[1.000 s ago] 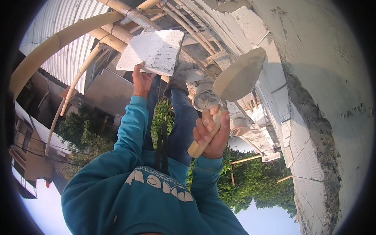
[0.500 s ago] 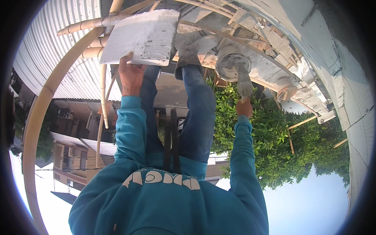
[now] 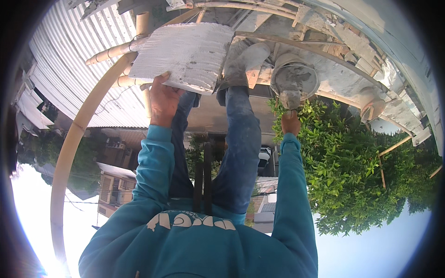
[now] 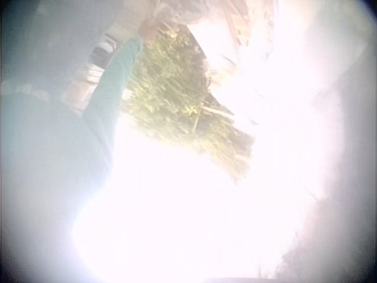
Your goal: The person applies plaster to a wall using a trowel and hawk while standing on bamboo scaffolding. They scoop mortar from a bucket, spread it onto the wall, and smooth the surface.
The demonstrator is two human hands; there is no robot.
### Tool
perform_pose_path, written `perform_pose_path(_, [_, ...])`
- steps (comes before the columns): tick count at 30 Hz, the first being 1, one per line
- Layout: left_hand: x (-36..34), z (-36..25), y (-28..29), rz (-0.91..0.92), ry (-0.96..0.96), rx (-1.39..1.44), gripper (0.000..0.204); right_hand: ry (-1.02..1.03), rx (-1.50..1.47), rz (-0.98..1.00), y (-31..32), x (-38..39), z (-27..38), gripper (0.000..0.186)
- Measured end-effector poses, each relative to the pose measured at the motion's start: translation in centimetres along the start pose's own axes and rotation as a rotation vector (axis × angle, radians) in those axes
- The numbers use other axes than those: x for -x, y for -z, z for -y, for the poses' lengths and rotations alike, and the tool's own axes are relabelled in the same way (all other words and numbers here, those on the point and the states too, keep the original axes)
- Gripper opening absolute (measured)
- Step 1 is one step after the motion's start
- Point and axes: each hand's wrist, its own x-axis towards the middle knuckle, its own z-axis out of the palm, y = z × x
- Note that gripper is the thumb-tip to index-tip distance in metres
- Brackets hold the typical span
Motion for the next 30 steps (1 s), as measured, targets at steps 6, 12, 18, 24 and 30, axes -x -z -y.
perform_pose_path(6, [-1.9,2.5,-1.6,0.047,0.093,-0.125,0.048,-0.073,-0.399,0.156,-2.0,-3.0,0.4,0.038])
perform_pose_path(12, [-3.4,3.5,-3.9,0.140,0.136,-0.300,0.051,-0.128,-0.640,0.208,-4.2,1.1,-4.3,0.025])
perform_pose_path(18, [-5.9,7.2,-5.8,0.232,0.144,-0.352,0.051,0.167,-0.557,-0.188,-2.1,6.0,-4.6,0.024])
perform_pose_path(24, [-3.7,6.6,-4.8,0.285,0.092,-0.298,0.052,0.518,-0.379,-0.357,8.5,5.3,5.3,0.029])
perform_pose_path(30, [-0.8,2.2,-4.1,0.273,-0.040,-0.254,0.050,0.770,0.124,-0.450,13.9,3.0,13.5,0.039])
